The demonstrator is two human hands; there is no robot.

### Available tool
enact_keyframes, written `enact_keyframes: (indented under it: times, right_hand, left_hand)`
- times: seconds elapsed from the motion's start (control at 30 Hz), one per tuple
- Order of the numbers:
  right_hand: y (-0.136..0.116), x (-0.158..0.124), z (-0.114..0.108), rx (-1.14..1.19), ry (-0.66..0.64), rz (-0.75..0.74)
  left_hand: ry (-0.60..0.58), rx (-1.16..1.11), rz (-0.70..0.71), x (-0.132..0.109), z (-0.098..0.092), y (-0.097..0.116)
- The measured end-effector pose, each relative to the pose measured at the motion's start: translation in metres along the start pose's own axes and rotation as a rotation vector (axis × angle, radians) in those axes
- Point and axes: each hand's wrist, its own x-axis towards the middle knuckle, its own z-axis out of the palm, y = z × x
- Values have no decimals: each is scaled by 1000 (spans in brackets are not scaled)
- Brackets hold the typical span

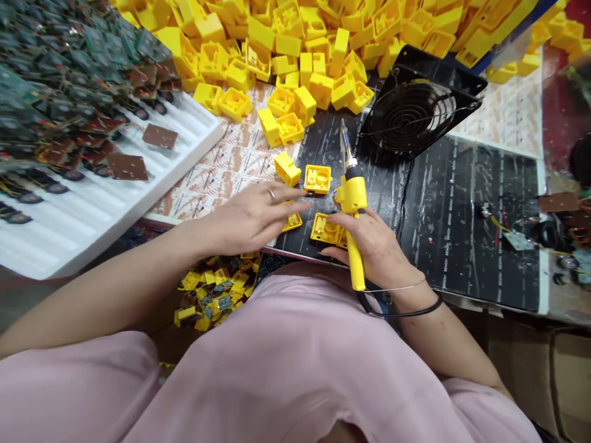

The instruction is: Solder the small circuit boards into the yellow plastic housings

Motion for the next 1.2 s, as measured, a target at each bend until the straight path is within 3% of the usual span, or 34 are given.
enact_keyframes:
  times: [0.07, 0.1, 0.2, 0.33, 0.43, 0.57, 0.67, 0.77, 0.83, 0.93, 1.03, 1.2]
  right_hand:
    - [1, -1, -1, 10, -11, -8]
    - [1, 0, -1, 9, -13, -18]
    - [1, 1, -1, 10, -4, -34]
    - [3, 3, 3, 41, 0, -43]
    - [4, 0, -1, 59, -9, -49]
    - [8, 1, -27, 45, 18, -2]
    - [21, 26, -37, 9, -10, 35]
    - [43, 68, -19, 29, -114, 5]
    - [59, 88, -2, 27, -159, 9]
    - [75, 87, 3, 19, -156, 26]
    - [79, 56, -18, -24, -130, 9]
    - [80, 12, -43, -93, -94, 8]
  left_hand:
    - [-115, -22, 169, -10, -8, 0]
    - [-170, 12, 183, -14, -11, 0]
    - [-233, 198, 33, -18, -15, 6]
    - [-47, 359, -254, -1, 7, 25]
    - [96, 337, -289, 9, 22, 33]
    - [243, 265, -412, 6, 14, 12]
    - [254, 56, -464, 13, 10, -15]
    - [180, -164, -472, 34, 12, -33]
    - [126, -180, -482, 49, 10, -38]
    - [38, -69, -493, 64, 1, -37]
    - [3, -80, -392, 74, 0, -29]
    - [-5, -285, 43, 94, 14, -13]
